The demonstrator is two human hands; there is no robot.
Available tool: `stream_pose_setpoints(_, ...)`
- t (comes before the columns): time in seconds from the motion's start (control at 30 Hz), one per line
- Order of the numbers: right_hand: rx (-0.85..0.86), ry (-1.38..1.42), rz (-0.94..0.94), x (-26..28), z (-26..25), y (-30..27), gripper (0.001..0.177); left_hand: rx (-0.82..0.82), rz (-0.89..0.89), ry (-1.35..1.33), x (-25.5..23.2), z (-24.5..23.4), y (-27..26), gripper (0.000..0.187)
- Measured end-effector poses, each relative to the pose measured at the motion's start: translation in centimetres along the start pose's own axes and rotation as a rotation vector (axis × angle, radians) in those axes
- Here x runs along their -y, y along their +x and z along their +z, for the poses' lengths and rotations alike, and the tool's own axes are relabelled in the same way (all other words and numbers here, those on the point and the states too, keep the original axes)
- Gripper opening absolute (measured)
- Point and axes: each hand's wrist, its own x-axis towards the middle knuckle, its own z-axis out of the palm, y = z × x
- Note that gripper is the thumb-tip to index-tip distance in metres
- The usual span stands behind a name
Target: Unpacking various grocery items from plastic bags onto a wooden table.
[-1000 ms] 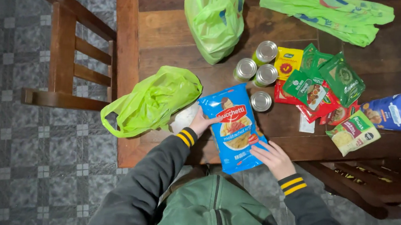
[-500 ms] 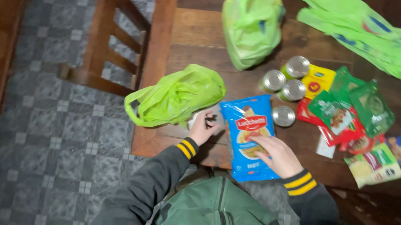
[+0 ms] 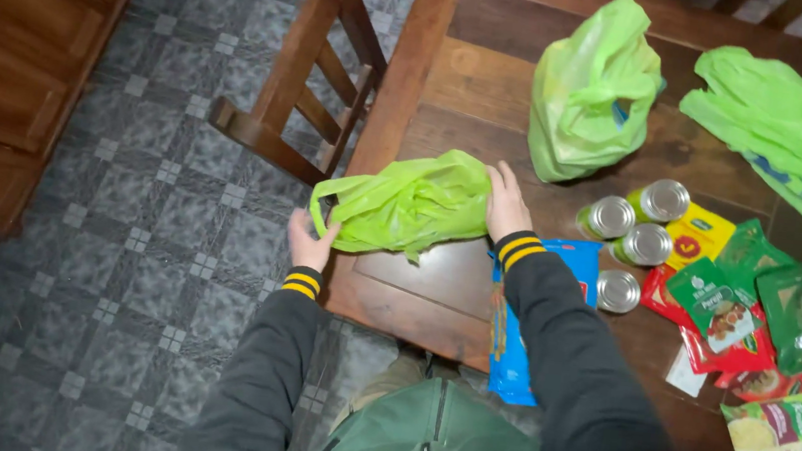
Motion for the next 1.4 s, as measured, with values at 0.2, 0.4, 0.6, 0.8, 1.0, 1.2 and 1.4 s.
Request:
stream_pose_setpoints(0.2,0.133,-0.470,0.183,1.7,1.2,1.9,0.105,0.370,-0.070,-0.328,0.1,1.8,-0.5,0.027)
stream_pose_setpoints(0.4,0.461,-0.279,0.279,-6.4,5.8,0.7,0.054,0.520,-0.145,-0.560,-7.4,-2.1,1.2,0.025)
stream_pose_setpoints(0.6,-0.022,0.254,-0.052,-2.0,-3.9,0.5,0.037,0.534,-0.034,-0.752,-16.2,-6.9,4.4,0.042)
stream_pose_setpoints(0.8,0.031,0.901,0.164,-2.5,-8.5,-1.1,0.031,0.575,0.175,-0.890,-23.0,-8.2,6.5,0.041)
stream_pose_setpoints(1.0,-0.122,0.342,0.193,3.4,-17.3,-5.1,0.058,0.732,0.245,-0.995,-27.6,-6.7,6.1,0.044)
stream_pose_setpoints(1.2,-0.047,0.105,0.397,2.1,-25.7,-13.2,0.074,0.823,0.327,-1.000,-31.0,-3.9,4.6,0.050)
stream_pose_setpoints(1.4,-0.441,-0.372,0.648,5.5,-30.8,-19.6,0.074,1.023,0.225,-0.952,-33.3,2.0,0.8,0.028)
